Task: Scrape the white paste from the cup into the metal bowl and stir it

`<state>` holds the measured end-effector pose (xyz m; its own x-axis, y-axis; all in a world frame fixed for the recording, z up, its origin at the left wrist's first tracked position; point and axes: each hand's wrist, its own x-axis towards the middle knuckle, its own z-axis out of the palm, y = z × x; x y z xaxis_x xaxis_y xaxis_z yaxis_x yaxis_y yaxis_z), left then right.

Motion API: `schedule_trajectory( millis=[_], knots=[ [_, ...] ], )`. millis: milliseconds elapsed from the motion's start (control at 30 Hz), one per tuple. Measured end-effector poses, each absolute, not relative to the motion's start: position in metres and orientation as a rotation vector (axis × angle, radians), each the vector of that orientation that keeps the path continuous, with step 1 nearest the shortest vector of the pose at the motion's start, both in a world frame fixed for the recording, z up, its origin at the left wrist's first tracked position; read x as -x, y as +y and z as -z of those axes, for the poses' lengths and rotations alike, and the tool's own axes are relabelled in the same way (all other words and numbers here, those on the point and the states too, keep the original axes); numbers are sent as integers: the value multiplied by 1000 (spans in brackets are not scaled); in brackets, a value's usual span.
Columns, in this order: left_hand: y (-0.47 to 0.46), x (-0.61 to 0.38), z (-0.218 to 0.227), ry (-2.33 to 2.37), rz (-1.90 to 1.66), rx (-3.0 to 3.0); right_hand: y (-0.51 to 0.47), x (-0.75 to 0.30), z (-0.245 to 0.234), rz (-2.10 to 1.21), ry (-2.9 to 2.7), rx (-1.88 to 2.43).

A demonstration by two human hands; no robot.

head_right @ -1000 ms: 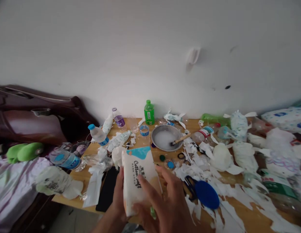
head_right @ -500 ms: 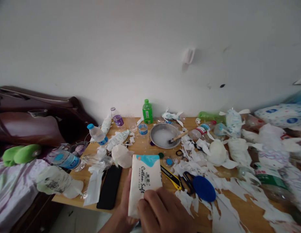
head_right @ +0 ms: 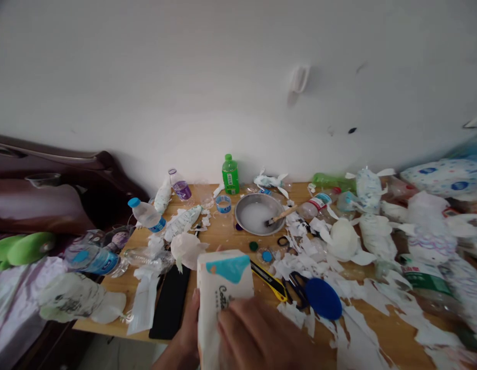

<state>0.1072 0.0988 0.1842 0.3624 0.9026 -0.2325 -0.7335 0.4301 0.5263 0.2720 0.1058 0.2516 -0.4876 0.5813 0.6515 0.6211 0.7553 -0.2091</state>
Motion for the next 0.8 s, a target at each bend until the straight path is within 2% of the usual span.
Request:
schedule_trajectory(
  millis=[233, 367, 533, 700, 800],
  knots=[
    [90, -102, -167, 668, -1127, -333, 156, -282, -285, -559, -2196, 990],
    [94, -101, -170, 609, -1134, -457, 167, -281, -286, -632, -2231, 978],
    [95, -104, -173, 549, -1111, -456, 169, -280, -286, -430, -2309, 904],
    [92, -113, -176, 527, -978, -55, 155, -280, -272, 213, -2359, 697],
    [88, -117, -178, 530, -929, 7, 148, -285, -264, 210, -2348, 704]
  ],
)
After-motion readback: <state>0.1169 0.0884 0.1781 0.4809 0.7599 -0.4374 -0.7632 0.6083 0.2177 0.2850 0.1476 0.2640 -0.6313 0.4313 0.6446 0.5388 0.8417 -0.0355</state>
